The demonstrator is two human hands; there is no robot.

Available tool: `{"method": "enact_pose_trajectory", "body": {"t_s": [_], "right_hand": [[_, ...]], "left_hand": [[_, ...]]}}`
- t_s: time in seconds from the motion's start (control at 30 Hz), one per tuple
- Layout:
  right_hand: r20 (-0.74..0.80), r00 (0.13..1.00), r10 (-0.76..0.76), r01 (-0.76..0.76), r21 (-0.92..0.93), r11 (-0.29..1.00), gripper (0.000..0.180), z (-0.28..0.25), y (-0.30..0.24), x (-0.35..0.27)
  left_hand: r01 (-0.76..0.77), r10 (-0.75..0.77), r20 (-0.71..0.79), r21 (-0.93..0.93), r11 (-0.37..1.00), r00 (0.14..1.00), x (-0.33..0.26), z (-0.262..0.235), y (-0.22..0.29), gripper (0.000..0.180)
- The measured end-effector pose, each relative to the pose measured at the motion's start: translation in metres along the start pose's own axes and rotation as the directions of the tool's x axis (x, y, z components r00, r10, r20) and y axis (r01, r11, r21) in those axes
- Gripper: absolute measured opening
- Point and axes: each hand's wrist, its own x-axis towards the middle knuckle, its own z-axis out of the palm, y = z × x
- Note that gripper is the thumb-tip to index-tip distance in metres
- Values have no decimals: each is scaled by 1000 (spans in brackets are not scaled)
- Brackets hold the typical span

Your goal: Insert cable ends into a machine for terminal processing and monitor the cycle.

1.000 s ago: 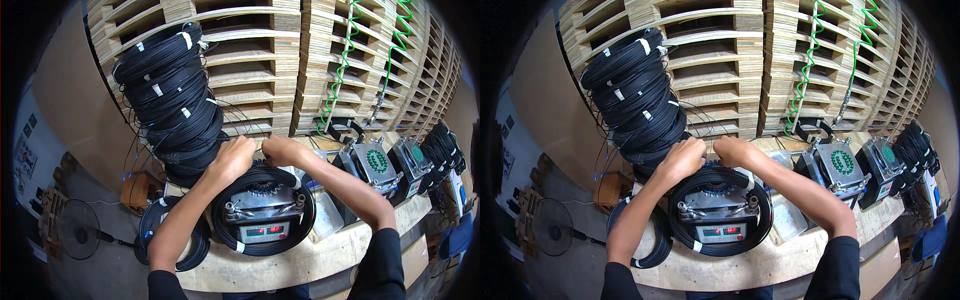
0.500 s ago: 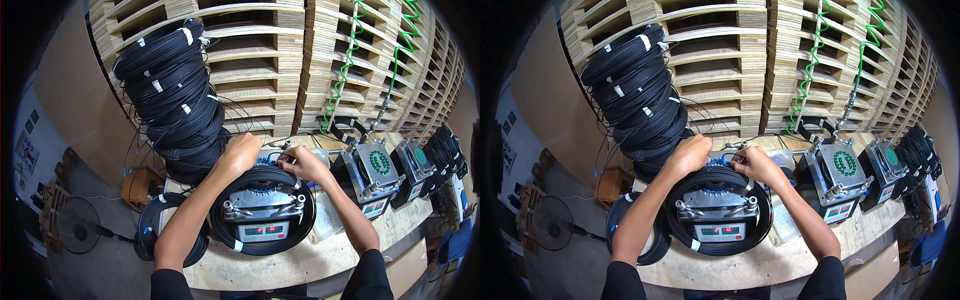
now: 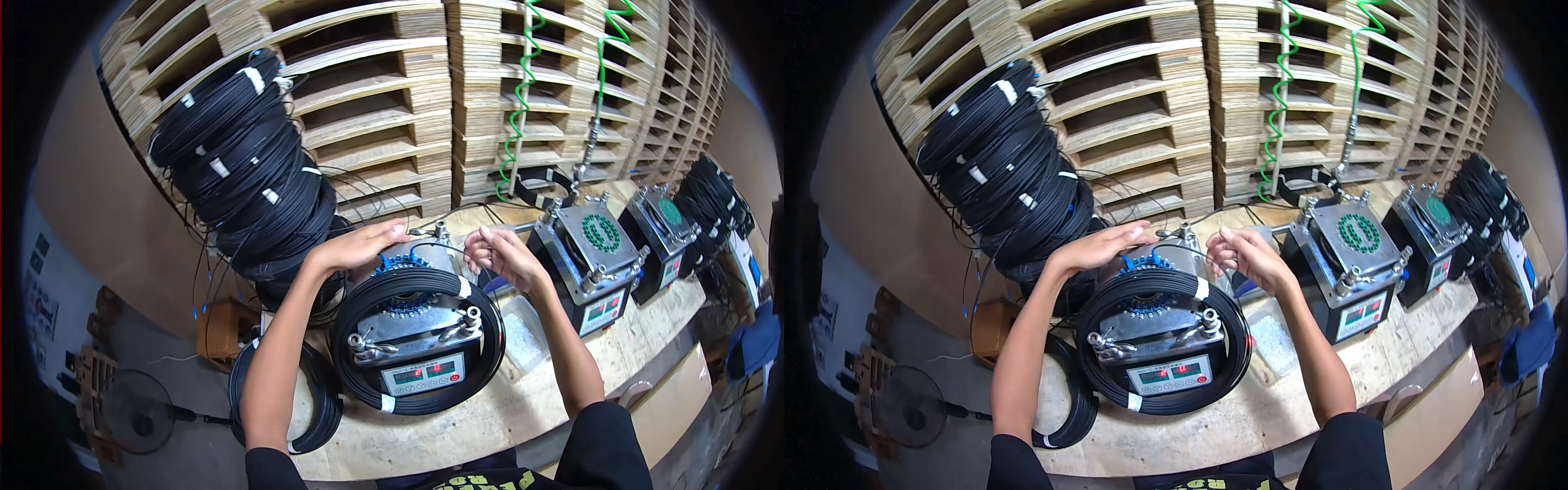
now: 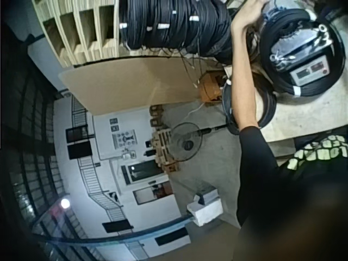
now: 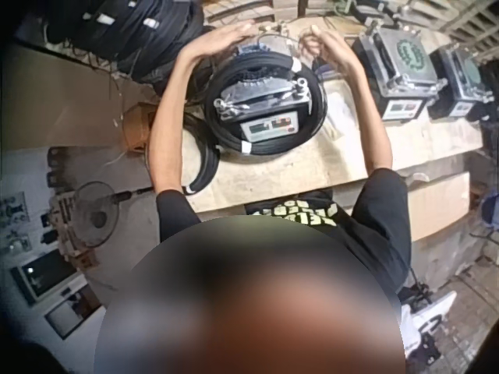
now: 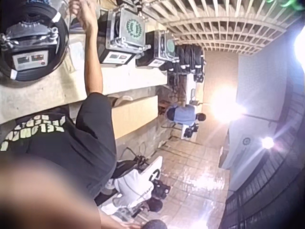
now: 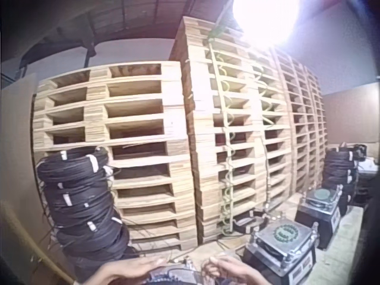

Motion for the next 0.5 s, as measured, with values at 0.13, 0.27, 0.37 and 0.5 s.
{"method": "enact_pose_trajectory", "body": {"t_s": [0.13,0.27,0.37,0.5], "right_hand": [[-242,970,-25,-49,-295,954,38,-14,13,23],[-229,973,-33,-73,-441,895,44,-10,5,69],[-65,991,118,-130,-696,706,52,-5,-8,104],[-110,928,355,-263,-869,418,72,11,-26,130]], "left_hand": [[32,-14,64,-289,957,998,5,6,5,73],[66,-38,72,-440,896,997,4,6,5,75],[111,-82,83,-440,891,993,5,7,11,72],[89,-65,66,-466,880,996,3,10,9,67]]}}
